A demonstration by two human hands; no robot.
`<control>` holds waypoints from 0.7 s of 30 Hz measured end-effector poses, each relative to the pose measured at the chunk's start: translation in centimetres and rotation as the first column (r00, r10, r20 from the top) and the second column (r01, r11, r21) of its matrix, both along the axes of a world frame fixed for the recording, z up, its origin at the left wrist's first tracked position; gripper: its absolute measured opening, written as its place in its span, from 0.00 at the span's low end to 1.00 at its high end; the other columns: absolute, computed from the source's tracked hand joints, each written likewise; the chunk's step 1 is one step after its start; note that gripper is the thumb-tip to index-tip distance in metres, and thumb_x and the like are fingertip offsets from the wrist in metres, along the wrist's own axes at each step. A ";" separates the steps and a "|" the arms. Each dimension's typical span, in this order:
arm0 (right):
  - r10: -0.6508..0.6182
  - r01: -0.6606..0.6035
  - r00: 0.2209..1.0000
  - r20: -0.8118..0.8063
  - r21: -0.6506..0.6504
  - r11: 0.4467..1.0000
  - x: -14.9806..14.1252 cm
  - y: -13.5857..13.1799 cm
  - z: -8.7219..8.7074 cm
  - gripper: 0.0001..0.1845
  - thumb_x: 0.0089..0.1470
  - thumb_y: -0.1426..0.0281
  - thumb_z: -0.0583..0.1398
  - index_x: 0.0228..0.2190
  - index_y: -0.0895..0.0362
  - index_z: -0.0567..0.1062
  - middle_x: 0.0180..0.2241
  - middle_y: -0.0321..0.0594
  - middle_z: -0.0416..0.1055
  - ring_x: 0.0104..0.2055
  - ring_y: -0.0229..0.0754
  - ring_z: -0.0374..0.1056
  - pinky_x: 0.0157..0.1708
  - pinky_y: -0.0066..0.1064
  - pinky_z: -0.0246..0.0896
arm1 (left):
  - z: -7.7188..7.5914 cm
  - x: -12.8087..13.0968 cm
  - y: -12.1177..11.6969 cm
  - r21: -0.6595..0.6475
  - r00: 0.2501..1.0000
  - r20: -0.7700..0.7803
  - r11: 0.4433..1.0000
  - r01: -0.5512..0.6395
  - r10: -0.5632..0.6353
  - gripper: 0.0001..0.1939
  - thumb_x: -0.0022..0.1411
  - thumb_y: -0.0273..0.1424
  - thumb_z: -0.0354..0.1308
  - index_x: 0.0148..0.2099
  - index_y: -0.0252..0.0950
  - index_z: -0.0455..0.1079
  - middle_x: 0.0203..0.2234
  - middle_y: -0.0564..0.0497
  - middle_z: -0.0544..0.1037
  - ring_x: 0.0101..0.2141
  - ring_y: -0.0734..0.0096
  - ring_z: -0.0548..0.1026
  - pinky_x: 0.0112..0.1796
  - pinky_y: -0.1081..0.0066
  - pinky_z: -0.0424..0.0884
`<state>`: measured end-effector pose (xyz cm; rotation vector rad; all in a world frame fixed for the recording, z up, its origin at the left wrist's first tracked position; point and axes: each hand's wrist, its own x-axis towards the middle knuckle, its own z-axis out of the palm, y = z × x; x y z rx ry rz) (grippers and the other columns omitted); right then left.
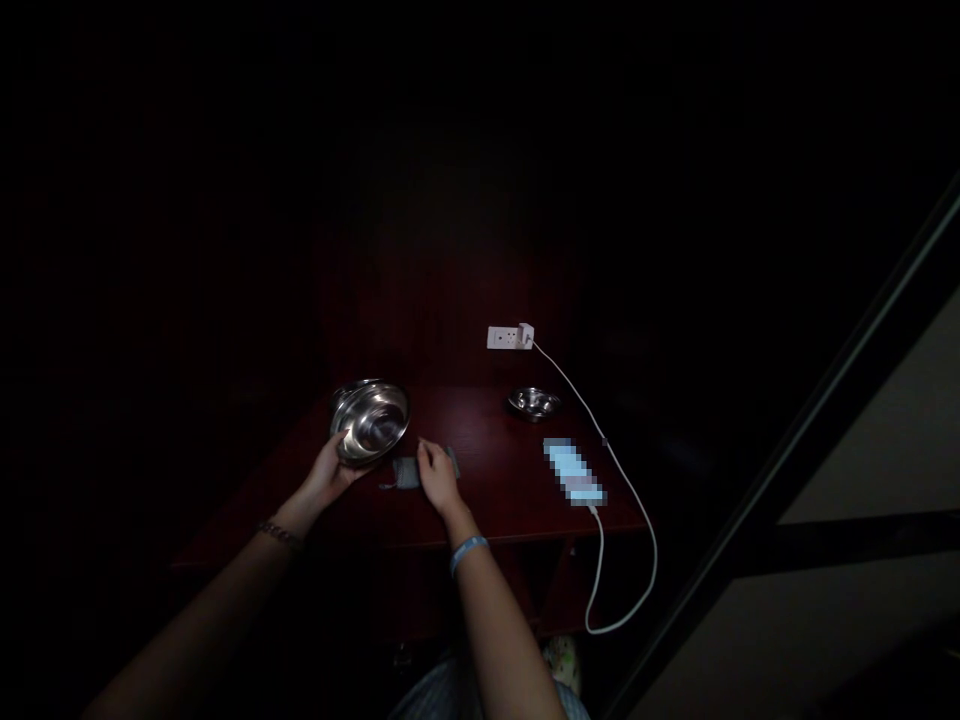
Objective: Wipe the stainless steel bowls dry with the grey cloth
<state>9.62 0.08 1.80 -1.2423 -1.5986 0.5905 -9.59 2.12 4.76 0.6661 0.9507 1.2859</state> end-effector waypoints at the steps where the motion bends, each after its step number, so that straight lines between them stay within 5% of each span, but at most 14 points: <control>1: 0.043 -0.048 0.986 0.159 0.033 0.998 0.1 -0.4 0.0 0.26 0.67 0.55 0.48 0.51 0.56 0.77 0.54 0.47 0.75 0.56 0.45 0.71 0.60 0.40 0.61 | 0.1 -0.3 -0.1 -0.018 1.000 0.023 1.000 -0.017 0.018 0.20 0.69 0.37 0.46 0.57 0.33 0.68 0.48 0.37 0.79 0.49 0.54 0.78 0.44 0.57 0.79; 4: 0.131 -0.173 0.859 0.495 0.039 0.984 0.4 -1.8 0.0 0.20 0.65 0.64 0.53 0.54 0.54 0.75 0.57 0.44 0.73 0.60 0.45 0.68 0.62 0.41 0.59 | 0.3 -0.1 -0.5 -0.031 0.995 0.093 0.999 -0.023 0.025 0.20 0.69 0.37 0.48 0.57 0.34 0.69 0.50 0.37 0.78 0.50 0.54 0.78 0.43 0.58 0.80; 7: 0.156 -0.218 0.771 0.618 0.026 0.975 0.9 -3.8 0.4 0.24 0.63 0.64 0.57 0.59 0.55 0.71 0.61 0.47 0.69 0.64 0.48 0.64 0.64 0.44 0.56 | 0.3 1.1 -0.8 0.003 0.990 0.142 1.000 0.017 -0.017 0.21 0.70 0.40 0.48 0.58 0.36 0.69 0.52 0.39 0.78 0.52 0.54 0.77 0.42 0.57 0.80; 14: 0.272 -0.318 0.727 0.630 -0.042 0.947 3.1 -8.6 1.8 0.31 0.60 0.60 0.60 0.63 0.50 0.65 0.65 0.42 0.63 0.69 0.48 0.56 0.69 0.47 0.46 | -0.8 4.1 -1.7 -0.018 0.985 0.169 0.999 0.036 -0.033 0.23 0.71 0.43 0.45 0.63 0.41 0.66 0.53 0.41 0.78 0.54 0.55 0.76 0.45 0.57 0.79; 17: 0.258 -0.309 0.728 0.635 -0.032 0.951 3.9 -10.1 2.2 0.36 0.54 0.59 0.66 0.62 0.48 0.67 0.65 0.40 0.64 0.69 0.52 0.54 0.68 0.47 0.50 | -1.3 4.8 -1.8 -0.023 0.985 0.171 0.999 0.037 -0.032 0.24 0.71 0.44 0.47 0.62 0.40 0.67 0.53 0.40 0.78 0.54 0.55 0.75 0.47 0.56 0.78; 21: 0.268 -0.301 0.751 0.603 -0.048 0.952 4.5 -11.5 2.3 0.35 0.55 0.63 0.66 0.63 0.48 0.66 0.60 0.39 0.70 0.62 0.49 0.64 0.63 0.41 0.59 | -1.5 5.3 -1.5 -0.042 0.986 0.152 0.996 0.073 -0.066 0.23 0.70 0.44 0.50 0.60 0.38 0.70 0.54 0.39 0.77 0.55 0.56 0.75 0.47 0.58 0.77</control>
